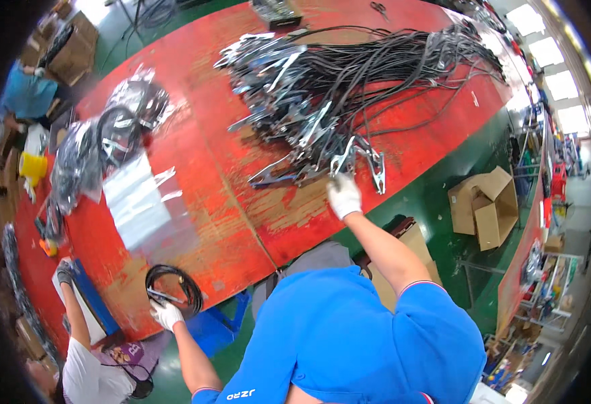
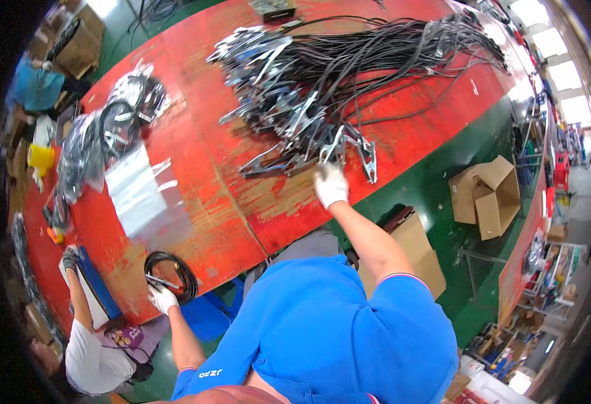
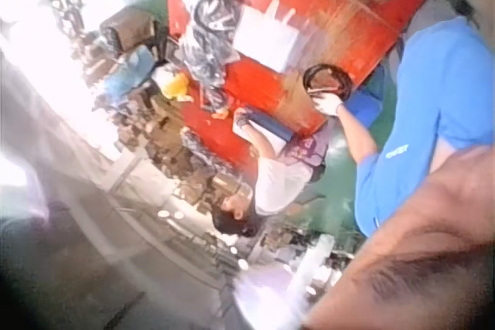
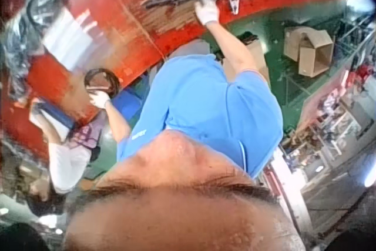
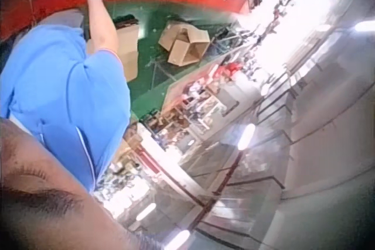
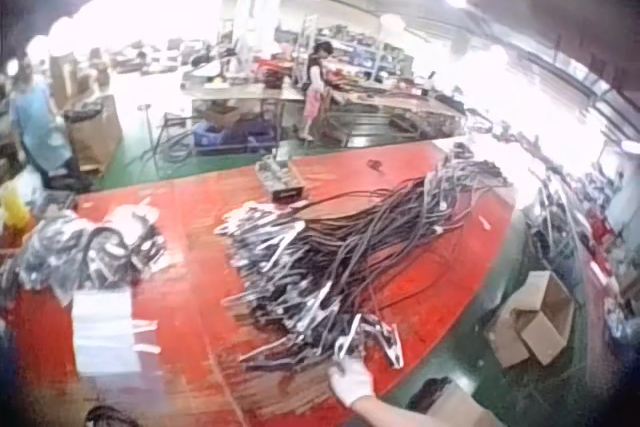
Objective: The person coils black cables with metal clips and places them into clear plastic bags on a red table. The person repeatedly picks up a cable, coils it, and inserts it into a bag, then places the packaged unit on the table.
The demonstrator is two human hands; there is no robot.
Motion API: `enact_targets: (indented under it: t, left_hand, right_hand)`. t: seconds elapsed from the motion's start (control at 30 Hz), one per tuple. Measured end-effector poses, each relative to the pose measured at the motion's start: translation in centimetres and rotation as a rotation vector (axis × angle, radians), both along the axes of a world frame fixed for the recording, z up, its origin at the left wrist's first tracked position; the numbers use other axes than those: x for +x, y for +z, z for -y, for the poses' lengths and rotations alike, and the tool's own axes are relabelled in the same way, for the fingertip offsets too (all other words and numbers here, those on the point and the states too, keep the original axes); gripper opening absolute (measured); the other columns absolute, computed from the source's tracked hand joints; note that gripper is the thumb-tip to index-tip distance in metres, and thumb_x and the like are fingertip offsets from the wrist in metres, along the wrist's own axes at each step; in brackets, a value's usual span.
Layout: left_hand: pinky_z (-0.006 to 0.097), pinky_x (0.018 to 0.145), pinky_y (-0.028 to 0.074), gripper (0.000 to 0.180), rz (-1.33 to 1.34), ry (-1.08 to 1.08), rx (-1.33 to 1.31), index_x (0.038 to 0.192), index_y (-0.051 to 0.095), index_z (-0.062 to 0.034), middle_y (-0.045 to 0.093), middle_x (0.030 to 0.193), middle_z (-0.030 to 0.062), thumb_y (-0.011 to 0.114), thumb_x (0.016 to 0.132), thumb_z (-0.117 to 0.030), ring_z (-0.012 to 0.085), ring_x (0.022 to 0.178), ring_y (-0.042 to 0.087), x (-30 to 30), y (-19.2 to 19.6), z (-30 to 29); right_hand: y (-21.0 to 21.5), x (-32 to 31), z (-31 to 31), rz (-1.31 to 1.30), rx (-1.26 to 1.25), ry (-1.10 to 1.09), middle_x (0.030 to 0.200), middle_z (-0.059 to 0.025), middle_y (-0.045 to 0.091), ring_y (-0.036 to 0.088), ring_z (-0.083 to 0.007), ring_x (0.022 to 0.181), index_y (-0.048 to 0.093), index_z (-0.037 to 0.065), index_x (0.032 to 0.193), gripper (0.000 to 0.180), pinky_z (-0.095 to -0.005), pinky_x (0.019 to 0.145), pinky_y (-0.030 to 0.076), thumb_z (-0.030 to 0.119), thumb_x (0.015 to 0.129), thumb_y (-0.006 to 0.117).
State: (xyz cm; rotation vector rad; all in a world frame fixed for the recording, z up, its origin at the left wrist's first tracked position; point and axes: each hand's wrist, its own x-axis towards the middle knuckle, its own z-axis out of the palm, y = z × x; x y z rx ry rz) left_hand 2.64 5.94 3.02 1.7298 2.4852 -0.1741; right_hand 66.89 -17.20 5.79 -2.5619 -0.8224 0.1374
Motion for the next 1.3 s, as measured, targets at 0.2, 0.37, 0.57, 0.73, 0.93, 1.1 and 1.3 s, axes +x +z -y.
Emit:
enact_targets:
  t: [0.2,0.37,0.57,0.73,0.93,1.1,1.3]
  left_hand:
    - [0.047,0.113,0.042,0.038,0.235,-0.362,0.349,0.128,0.067,0.0002,0.065,0.13,0.0261,0.063,0.095,-0.019,0.043,0.128,0.057,20.2,3.4,3.7]
    - [0.048,0.113,0.045,0.043,0.632,-0.734,0.274,0.133,0.065,-0.002,0.063,0.135,0.0228,0.069,0.091,-0.011,0.0408,0.129,0.058,45.1,7.9,8.1]
    - [0.046,0.094,0.053,0.025,0.696,-1.352,0.335,0.116,0.07,-0.006,0.07,0.12,0.0161,0.071,0.093,-0.016,0.0367,0.112,0.066,70.7,14.2,8.3]
    - [0.044,0.079,0.059,0.019,-0.057,-1.203,0.04,0.1,0.074,-0.01,0.077,0.096,0.0138,0.057,0.092,-0.015,0.0302,0.088,0.076,81.2,8.1,5.1]
    - [0.055,0.079,0.055,0.022,0.124,-1.164,-0.023,0.098,0.068,-0.0073,0.076,0.094,0.0216,0.057,0.096,-0.027,0.0432,0.089,0.074,81.9,11.1,4.6]
    - [0.043,0.069,0.056,0.042,0.774,-0.904,-0.681,0.11,0.066,-0.0028,0.069,0.078,0.0103,0.058,0.104,-0.044,0.0248,0.071,0.069,83.4,18.8,3.5]
    - [0.033,0.058,0.049,0.023,1.629,-0.221,-1.289,0.119,0.064,-0.0075,0.061,0.08,0.0,0.055,0.108,-0.025,0.0129,0.064,0.055,84.7,19.4,5.4]
  right_hand:
    - [0.9,14.7,6.2,-0.047,-0.056,-0.345,0.13,-0.0211,0.061,0.061,-0.0424,0.119,0.062,0.016,0.132,0.05,-0.0522,0.099,0.051,0.036,0.088,0.075]
    - [1.3,18.5,1.6,-0.248,0.133,-0.103,0.116,-0.0196,0.071,0.068,-0.0392,0.109,0.071,0.012,0.12,0.036,-0.0471,0.096,0.054,0.037,0.097,0.062]
    - [2.6,21.0,-0.9,-0.425,0.242,0.3,0.112,-0.0201,0.074,0.069,-0.0399,0.108,0.074,0.009,0.115,0.032,-0.0471,0.096,0.054,0.032,0.096,0.061]
    - [4.0,20.3,4.9,-0.454,0.247,0.346,0.114,-0.0185,0.074,0.068,-0.0388,0.109,0.075,0.008,0.113,0.03,-0.0461,0.095,0.054,0.028,0.096,0.061]
    - [3.7,19.8,16.0,-0.724,0.186,0.07,0.113,-0.0177,0.075,0.072,-0.0331,0.108,0.073,0.004,0.119,0.029,-0.0394,0.096,0.055,0.023,0.099,0.062]
    - [2.6,21.1,20.3,-0.643,0.216,-0.035,0.11,-0.0156,0.077,0.073,-0.0215,0.103,0.072,0.002,0.118,0.027,-0.0326,0.093,0.056,0.02,0.1,0.064]
    - [2.5,24.1,15.7,-0.769,0.57,-0.169,0.089,-0.0029,0.069,0.059,-0.0076,0.074,0.07,0.0,0.119,0.025,-0.0271,0.066,0.05,0.018,0.104,0.062]
